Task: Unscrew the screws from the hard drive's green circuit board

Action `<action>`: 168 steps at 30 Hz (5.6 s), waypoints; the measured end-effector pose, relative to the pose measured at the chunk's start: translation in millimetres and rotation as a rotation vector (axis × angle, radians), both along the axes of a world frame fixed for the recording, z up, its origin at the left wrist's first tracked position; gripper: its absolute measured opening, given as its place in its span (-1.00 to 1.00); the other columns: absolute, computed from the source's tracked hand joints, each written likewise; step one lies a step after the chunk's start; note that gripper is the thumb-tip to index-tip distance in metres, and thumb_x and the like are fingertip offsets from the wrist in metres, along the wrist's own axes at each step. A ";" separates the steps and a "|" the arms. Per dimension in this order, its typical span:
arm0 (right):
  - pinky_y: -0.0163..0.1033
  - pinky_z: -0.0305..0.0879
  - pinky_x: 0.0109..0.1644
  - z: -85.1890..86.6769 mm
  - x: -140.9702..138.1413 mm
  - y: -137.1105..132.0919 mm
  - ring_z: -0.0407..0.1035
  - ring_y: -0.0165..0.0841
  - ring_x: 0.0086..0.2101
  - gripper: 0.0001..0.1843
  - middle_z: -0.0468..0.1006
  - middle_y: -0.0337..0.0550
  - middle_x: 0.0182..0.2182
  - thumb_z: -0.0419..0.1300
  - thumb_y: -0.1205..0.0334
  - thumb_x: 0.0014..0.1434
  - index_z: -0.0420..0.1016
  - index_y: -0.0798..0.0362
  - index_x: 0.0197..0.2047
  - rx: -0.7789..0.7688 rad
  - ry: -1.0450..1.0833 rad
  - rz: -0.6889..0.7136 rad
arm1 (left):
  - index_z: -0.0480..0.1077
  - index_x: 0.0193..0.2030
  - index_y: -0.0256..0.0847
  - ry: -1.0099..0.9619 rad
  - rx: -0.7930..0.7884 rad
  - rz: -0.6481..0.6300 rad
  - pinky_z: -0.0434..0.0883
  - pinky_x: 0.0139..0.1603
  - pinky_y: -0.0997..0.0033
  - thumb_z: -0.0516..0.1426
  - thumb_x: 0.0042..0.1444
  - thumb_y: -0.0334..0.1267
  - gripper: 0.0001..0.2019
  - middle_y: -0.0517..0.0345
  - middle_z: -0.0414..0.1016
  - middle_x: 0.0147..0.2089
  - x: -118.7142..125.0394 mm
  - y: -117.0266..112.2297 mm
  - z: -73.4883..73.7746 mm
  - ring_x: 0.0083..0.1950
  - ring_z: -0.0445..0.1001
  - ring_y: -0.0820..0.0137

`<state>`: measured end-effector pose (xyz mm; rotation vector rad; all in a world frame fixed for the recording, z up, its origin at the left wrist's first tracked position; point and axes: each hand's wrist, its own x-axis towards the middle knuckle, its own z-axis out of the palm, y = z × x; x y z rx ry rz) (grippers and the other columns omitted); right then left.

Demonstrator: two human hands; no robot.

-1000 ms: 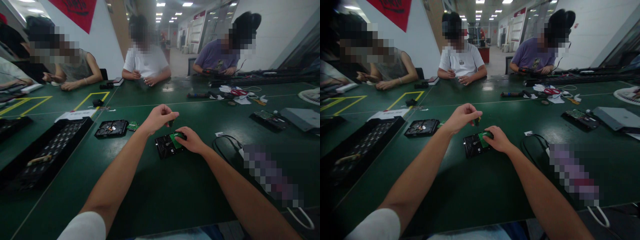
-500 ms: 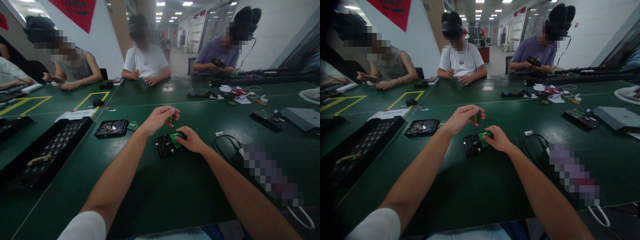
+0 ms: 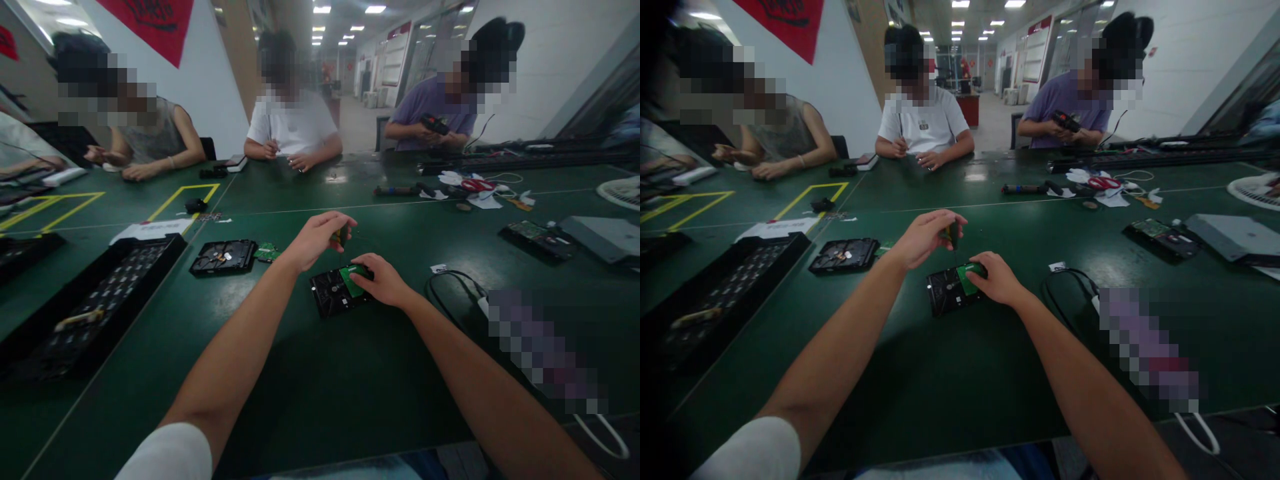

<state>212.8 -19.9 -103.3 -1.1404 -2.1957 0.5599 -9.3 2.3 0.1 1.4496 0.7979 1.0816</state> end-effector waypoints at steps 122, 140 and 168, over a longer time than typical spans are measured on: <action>0.08 0.42 0.13 0.0 1.1 1.1 0.45 -0.10 0.07 -0.67 0.56 0.01 0.07 0.30 0.09 0.35 0.54 -0.04 0.15 -0.004 -0.014 0.004 | 0.41 -0.23 -0.25 0.090 0.055 0.087 0.42 -0.42 0.53 0.39 0.17 -0.08 -0.67 0.01 0.61 -0.22 -1.6 -3.7 2.6 -0.32 0.51 0.45; 0.06 0.42 0.13 -1.3 2.3 1.8 0.45 -0.11 0.07 -0.65 0.55 0.02 0.09 0.29 0.08 0.37 0.53 -0.03 0.16 0.011 -0.028 0.009 | 0.48 -0.27 -0.26 0.104 0.019 0.036 0.48 -0.36 0.49 0.36 0.19 -0.04 -0.69 0.08 0.52 -0.28 -4.0 -3.6 3.7 -0.29 0.48 0.44; 0.08 0.41 0.16 -7.3 4.0 4.4 0.43 -0.12 0.10 -0.65 0.55 -0.02 0.11 0.29 0.05 0.38 0.53 -0.07 0.18 0.006 -0.015 0.005 | 0.42 -0.29 -0.25 0.196 0.083 0.157 0.42 -0.43 0.51 0.42 0.13 -0.03 -0.63 0.05 0.58 -0.32 -4.8 -4.4 3.7 -0.37 0.49 0.47</action>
